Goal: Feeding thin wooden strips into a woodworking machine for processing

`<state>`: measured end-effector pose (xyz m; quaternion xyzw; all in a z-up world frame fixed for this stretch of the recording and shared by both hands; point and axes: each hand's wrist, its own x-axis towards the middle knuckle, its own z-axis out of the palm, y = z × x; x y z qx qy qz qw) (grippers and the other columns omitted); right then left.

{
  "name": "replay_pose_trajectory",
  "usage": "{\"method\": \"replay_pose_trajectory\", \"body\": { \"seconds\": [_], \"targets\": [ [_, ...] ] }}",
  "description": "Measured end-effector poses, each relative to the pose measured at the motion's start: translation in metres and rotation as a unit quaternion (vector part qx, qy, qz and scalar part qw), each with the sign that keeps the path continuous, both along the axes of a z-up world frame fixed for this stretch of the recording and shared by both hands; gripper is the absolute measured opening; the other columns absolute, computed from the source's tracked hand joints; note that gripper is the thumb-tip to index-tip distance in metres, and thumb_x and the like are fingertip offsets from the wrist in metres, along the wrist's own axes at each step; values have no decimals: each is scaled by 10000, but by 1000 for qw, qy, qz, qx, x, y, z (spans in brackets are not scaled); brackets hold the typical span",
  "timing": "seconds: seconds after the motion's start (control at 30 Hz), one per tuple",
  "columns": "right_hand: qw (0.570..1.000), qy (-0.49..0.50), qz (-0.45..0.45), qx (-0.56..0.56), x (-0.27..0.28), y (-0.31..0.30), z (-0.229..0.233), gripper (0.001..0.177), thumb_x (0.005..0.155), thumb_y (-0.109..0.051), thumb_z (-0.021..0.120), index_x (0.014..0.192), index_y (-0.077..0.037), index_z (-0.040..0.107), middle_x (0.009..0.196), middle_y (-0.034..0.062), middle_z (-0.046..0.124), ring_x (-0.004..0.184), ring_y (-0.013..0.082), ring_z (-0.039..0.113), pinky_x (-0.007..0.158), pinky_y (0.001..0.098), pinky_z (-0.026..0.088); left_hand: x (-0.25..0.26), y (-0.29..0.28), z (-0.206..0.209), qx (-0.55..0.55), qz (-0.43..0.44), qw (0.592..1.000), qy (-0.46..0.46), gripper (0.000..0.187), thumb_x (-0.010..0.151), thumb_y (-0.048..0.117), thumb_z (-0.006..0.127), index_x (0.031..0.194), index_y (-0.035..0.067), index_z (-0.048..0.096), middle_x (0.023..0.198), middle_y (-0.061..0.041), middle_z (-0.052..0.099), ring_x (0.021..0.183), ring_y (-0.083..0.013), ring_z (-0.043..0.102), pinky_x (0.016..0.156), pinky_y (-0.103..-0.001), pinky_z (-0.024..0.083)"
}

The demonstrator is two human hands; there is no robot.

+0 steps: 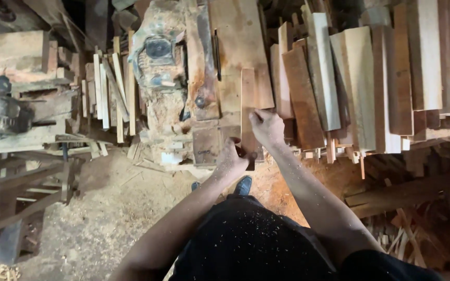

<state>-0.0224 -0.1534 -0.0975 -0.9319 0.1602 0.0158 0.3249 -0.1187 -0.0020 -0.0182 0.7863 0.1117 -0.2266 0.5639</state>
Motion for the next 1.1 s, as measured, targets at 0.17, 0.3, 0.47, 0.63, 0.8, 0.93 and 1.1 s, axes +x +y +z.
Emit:
{"method": "replay_pose_trajectory", "body": {
  "seconds": [0.17, 0.3, 0.47, 0.63, 0.8, 0.93, 1.1],
  "targets": [
    [999, 26, -22, -2, -2, 38, 1, 278, 839, -518, 743, 1076, -387, 804, 927, 11, 793, 909, 312, 763, 806, 465, 643, -9, 25, -9, 27, -7, 999, -45, 440, 851, 213, 759, 1173, -12, 563, 962, -232, 743, 991, -401, 736, 817, -536, 602],
    [998, 31, -20, 53, -21, 74, 42, 289, 853, -440, 751, 1103, -306, 806, 1007, 66, 791, 987, 361, 741, 887, 511, 619, -14, 45, -30, 81, -12, 995, -62, 445, 797, 286, 797, 1137, 53, 628, 990, -183, 761, 1025, -369, 733, 844, -488, 620],
    [999, 32, 3, 37, -12, 80, 29, 253, 857, -446, 744, 1084, -353, 802, 992, 13, 790, 987, 323, 743, 890, 504, 618, -12, 57, -38, 138, -35, 986, -89, 503, 797, 333, 786, 1190, 50, 653, 1048, -205, 736, 1057, -406, 707, 918, -522, 595],
    [999, 22, -6, 38, -9, 83, 35, 240, 836, -434, 768, 1061, -360, 805, 979, 7, 789, 983, 324, 742, 896, 500, 612, -13, 56, -21, 138, -54, 984, -99, 555, 778, 245, 759, 1269, 17, 636, 1096, -224, 712, 1094, -423, 691, 955, -519, 580],
    [998, 35, 4, 44, -9, 85, 39, 237, 858, -431, 733, 1059, -332, 811, 966, 14, 791, 975, 321, 746, 866, 499, 616, -15, 58, -21, 144, -83, 983, -77, 670, 758, 237, 774, 1363, 36, 569, 1213, -245, 649, 1148, -456, 658, 989, -511, 568],
    [998, 29, 0, 50, -4, 84, 39, 241, 855, -419, 739, 1063, -322, 813, 972, 18, 793, 971, 320, 751, 864, 491, 619, -12, 59, -2, 164, -109, 979, -57, 734, 719, 278, 811, 1375, 67, 559, 1220, -240, 632, 1142, -466, 659, 988, -505, 571],
    [998, 41, 2, 37, 0, 85, 44, 263, 861, -431, 725, 1072, -301, 811, 971, 25, 794, 984, 337, 748, 891, 505, 611, -3, 47, 4, 93, -150, 981, -74, 950, 670, 55, 821, 1443, -84, 289, 1273, -364, 467, 1141, -626, 578, 973, -612, 552]
  ]
}}
